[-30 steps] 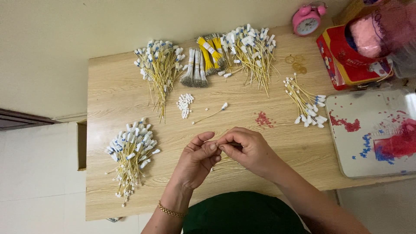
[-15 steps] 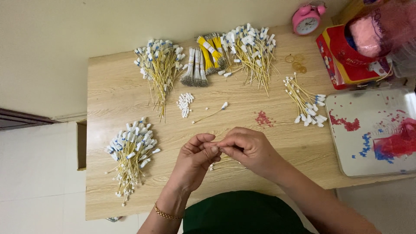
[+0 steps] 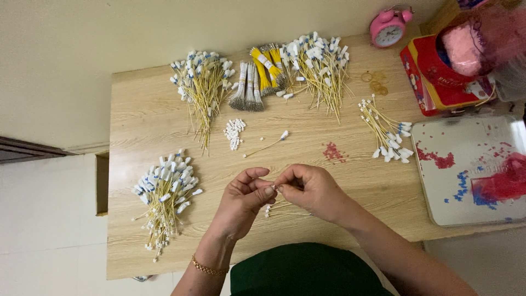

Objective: The recorder is manually assembling small white plastic caps onto the ends of thin yellow wires on a workbench.

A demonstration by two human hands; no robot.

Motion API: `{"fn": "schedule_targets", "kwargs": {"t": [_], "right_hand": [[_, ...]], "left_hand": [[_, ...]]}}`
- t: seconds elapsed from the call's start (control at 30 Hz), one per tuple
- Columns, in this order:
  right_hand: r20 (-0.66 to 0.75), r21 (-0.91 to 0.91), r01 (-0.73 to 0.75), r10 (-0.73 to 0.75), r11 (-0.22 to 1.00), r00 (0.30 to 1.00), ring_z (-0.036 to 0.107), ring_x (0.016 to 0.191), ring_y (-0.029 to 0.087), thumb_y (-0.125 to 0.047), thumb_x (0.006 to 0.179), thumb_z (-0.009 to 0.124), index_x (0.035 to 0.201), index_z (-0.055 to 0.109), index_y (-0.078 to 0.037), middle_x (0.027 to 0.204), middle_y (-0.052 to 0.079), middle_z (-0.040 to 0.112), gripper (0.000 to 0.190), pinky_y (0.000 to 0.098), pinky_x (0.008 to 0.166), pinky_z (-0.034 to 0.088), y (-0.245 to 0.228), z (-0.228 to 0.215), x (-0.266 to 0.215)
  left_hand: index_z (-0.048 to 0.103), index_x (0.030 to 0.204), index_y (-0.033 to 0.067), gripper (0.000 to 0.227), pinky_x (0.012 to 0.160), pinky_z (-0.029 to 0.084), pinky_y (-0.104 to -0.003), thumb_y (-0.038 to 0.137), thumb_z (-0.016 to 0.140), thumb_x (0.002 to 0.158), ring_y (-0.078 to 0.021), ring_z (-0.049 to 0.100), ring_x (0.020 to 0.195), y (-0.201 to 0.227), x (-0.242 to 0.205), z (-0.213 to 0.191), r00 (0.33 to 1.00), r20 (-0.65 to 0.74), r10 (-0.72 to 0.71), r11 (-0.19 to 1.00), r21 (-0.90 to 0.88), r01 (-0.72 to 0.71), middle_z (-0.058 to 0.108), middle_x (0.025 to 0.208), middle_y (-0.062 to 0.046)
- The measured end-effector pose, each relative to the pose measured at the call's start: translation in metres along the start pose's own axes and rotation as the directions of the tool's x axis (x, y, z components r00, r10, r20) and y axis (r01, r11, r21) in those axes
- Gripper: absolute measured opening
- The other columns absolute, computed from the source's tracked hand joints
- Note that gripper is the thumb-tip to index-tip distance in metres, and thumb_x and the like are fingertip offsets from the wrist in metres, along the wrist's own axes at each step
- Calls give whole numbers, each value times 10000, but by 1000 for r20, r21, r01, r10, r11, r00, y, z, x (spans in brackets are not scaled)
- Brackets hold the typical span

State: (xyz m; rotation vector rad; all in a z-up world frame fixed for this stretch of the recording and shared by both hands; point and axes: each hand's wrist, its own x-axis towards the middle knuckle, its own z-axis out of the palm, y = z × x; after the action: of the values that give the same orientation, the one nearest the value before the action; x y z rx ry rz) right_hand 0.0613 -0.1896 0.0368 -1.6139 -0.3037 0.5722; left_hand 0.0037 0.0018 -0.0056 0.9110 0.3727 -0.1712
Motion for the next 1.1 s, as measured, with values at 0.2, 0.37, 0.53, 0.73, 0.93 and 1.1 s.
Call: {"fn": "schedule_targets", "kwargs": {"t": [0.2,0.37,0.53,0.73,0.93,1.1], "right_hand": [[-29,-151,55,-60,987,998,606,655,128,-11,778,778,850,777,-32,675,85,673,75,278,579,510,-4,6,1],[-33,-243,80,-90,967,995,637,659,179,-59,812,774,837,770,-42,674,107,671,30,313,590,520,-10,10,2],[-6,-333,145,-156,932,988,709,743,275,-122,851,760,904,776,-93,743,113,707,63,372,676,560,45,16,14],[-25,-422,-60,55,905,998,683,790,249,-6,923,642,1075,765,-69,829,117,700,206,337,742,561,142,-25,17],[-486,-553,-363,64,750,872,719,920,400,-154,858,736,989,740,-67,904,191,754,157,492,785,564,200,-99,0],[-548,-612,-367,-42,701,835,747,886,314,-197,847,772,992,737,-111,871,125,769,172,443,753,587,209,-103,10]], "left_hand": [[663,1182,-19,405,706,630,-289,-78,798,805,-223,763,805,-2,-3,-1,998,-55,19,993,119,-12,792,886,-174],[681,1179,-38,371,726,631,-281,-62,786,824,-215,766,832,-5,-5,6,993,-113,17,988,153,1,800,913,-177],[690,1203,-41,396,747,636,-299,-81,778,818,-212,755,835,-26,9,-25,991,-131,3,978,208,25,795,917,-179],[761,1174,7,359,752,610,-341,4,823,820,-201,698,806,-68,28,-87,966,-260,14,797,586,146,766,881,-150],[803,1040,235,183,814,616,-432,341,745,902,-282,747,930,-80,52,-123,948,-187,256,42,982,182,749,1060,0],[687,1238,147,364,759,608,-473,167,680,875,-325,744,871,-65,98,-124,882,-134,452,67,991,117,678,973,-95]]}}
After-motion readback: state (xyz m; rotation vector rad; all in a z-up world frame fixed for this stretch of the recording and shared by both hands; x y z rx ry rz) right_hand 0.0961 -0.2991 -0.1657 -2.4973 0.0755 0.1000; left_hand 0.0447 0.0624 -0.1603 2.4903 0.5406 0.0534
